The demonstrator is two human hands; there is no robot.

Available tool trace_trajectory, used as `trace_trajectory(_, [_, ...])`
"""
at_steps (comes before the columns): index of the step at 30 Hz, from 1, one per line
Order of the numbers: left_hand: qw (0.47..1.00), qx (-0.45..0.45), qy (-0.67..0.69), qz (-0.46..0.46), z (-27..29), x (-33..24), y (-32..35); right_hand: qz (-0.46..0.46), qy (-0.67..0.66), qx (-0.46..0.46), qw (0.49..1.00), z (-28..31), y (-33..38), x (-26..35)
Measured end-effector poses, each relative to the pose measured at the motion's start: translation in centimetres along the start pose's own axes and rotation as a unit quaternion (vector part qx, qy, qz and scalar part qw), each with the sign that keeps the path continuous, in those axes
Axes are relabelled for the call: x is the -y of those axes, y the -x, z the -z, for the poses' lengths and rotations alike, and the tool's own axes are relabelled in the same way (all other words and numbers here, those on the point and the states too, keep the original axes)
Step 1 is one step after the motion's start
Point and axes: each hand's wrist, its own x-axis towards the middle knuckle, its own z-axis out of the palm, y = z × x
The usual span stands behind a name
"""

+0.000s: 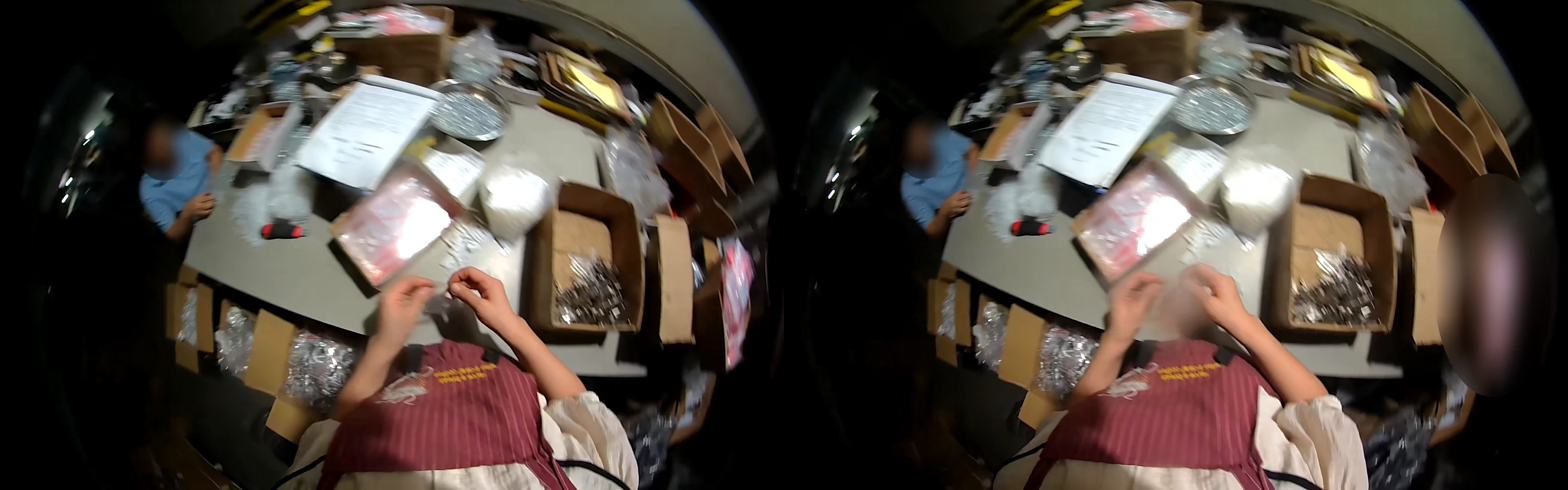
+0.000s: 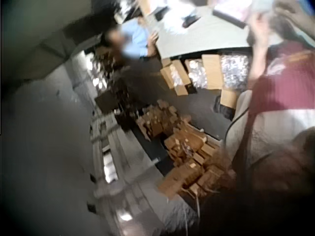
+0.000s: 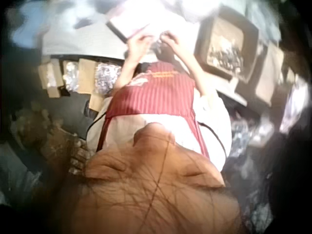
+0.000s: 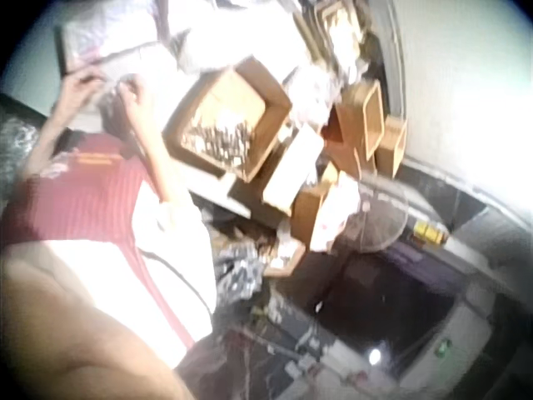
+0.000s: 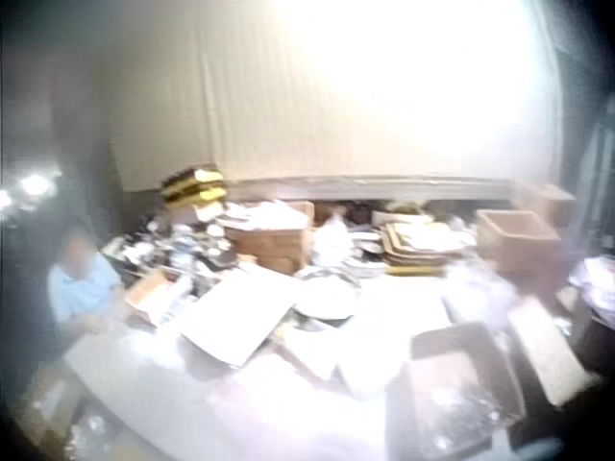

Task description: The person picks up small metal fasteners and white plastic sleeves from a cardboard box and the table. They insert the sleeves onto the fasteners and place the assembled units into a clear plastic bag. The person repeats this process continuously throughout the clip.

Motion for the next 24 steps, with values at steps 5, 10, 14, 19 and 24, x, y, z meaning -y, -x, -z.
trace_trajectory(5, [0.987, -0.083, -0.135, -0.02, 0.8, -0.5, 1.1, -0.014, 0.328, -0.111, 0.938, 4.5, 4.9, 0.6])
trace_trajectory(10, [0.984, -0.015, -0.172, -0.045, -1.1, 0.1, 1.0, -0.065, 0.444, -0.132, 0.884, 3.8, 4.9, -0.6])
trace_trajectory(14, [0.961, 0.043, -0.254, -0.099, -2.0, -0.8, 1.2, -0.071, 0.553, -0.119, 0.822, 4.2, 4.2, -3.6])
trace_trajectory(19, [0.917, 0.013, -0.365, -0.159, -2.2, -1.5, 1.3, -0.063, 0.541, -0.147, 0.825, 4.0, 2.8, -1.8])
trace_trajectory(24, [0.911, 0.025, -0.353, -0.212, -3.4, -0.2, 0.7, -0.078, 0.548, -0.147, 0.82, 3.6, 1.5, -3.1])
